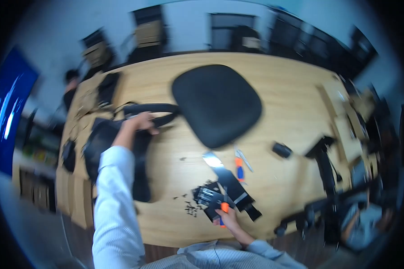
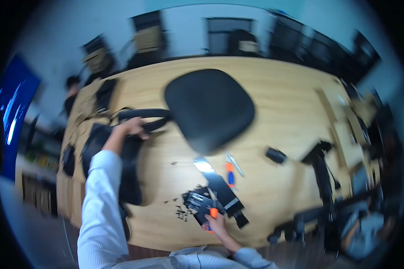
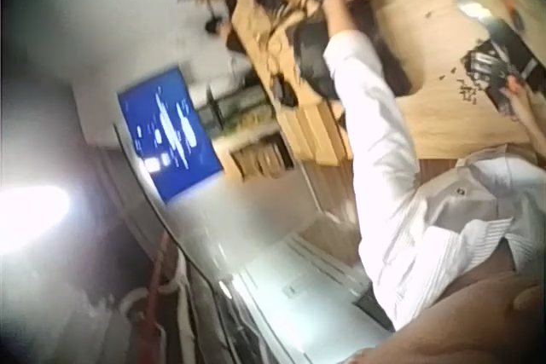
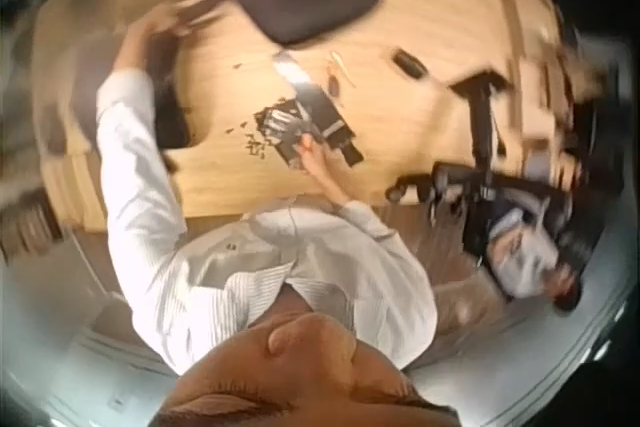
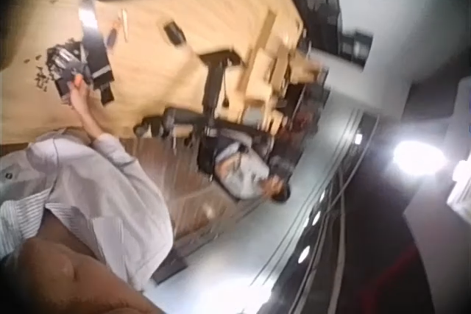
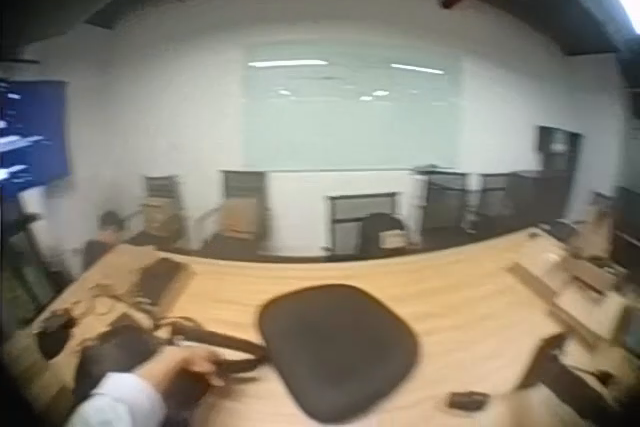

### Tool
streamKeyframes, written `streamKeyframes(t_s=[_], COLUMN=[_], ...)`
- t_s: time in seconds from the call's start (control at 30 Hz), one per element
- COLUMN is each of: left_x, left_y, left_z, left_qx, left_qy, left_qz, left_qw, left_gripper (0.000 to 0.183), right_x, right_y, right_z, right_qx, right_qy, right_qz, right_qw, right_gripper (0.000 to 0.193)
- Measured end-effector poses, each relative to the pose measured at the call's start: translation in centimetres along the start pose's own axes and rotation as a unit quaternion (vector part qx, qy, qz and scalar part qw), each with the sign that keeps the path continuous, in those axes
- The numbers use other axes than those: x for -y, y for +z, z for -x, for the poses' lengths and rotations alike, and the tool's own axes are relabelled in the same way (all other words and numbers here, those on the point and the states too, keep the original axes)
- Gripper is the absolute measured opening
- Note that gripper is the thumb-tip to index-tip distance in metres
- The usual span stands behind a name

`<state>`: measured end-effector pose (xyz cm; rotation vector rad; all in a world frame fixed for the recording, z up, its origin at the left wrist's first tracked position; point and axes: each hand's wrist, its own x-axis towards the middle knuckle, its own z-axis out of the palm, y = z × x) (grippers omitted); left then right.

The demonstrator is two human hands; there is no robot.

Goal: Assembling the components of an office chair, specifically attaching parts using a screwdriver.

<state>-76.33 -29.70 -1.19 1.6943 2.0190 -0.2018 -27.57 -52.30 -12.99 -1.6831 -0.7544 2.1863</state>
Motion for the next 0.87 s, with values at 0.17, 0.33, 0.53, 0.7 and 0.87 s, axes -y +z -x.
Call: streamKeyframes(t_s=[0.17,0.33,0.53,0.7,0.87], left_x=[0.5,2.6,-0.2,-0.1,3.7], left_y=[1.1,5.2,7.1,7.3,7.0], left_z=[1.2,-0.4,-0.5,-0.4,1.5], left_qx=[-0.033,-0.107,-0.155,-0.204,-0.17], left_qy=[0.016,-0.061,-0.109,-0.113,-0.035], left_qz=[0.108,0.135,0.092,0.054,0.103], left_qw=[0.994,0.983,0.977,0.971,0.979], left_gripper=[0.069,0.075,0.073,0.072,0.079], right_x=[0.9,1.1,0.3,-2.0,-1.4], right_y=[0.6,-0.8,-3.0,-5.4,-6.3], right_z=[3.7,7.7,10.9,11.5,14.8], right_qx=[0.002,0.034,0.022,-0.085,-0.141], right_qy=[-0.049,-0.11,-0.137,-0.304,-0.203], right_qz=[0.084,0.193,0.262,0.338,0.141], right_qw=[0.995,0.974,0.955,0.887,0.959], right_gripper=[0.026,0.026,0.031,0.031,0.03])
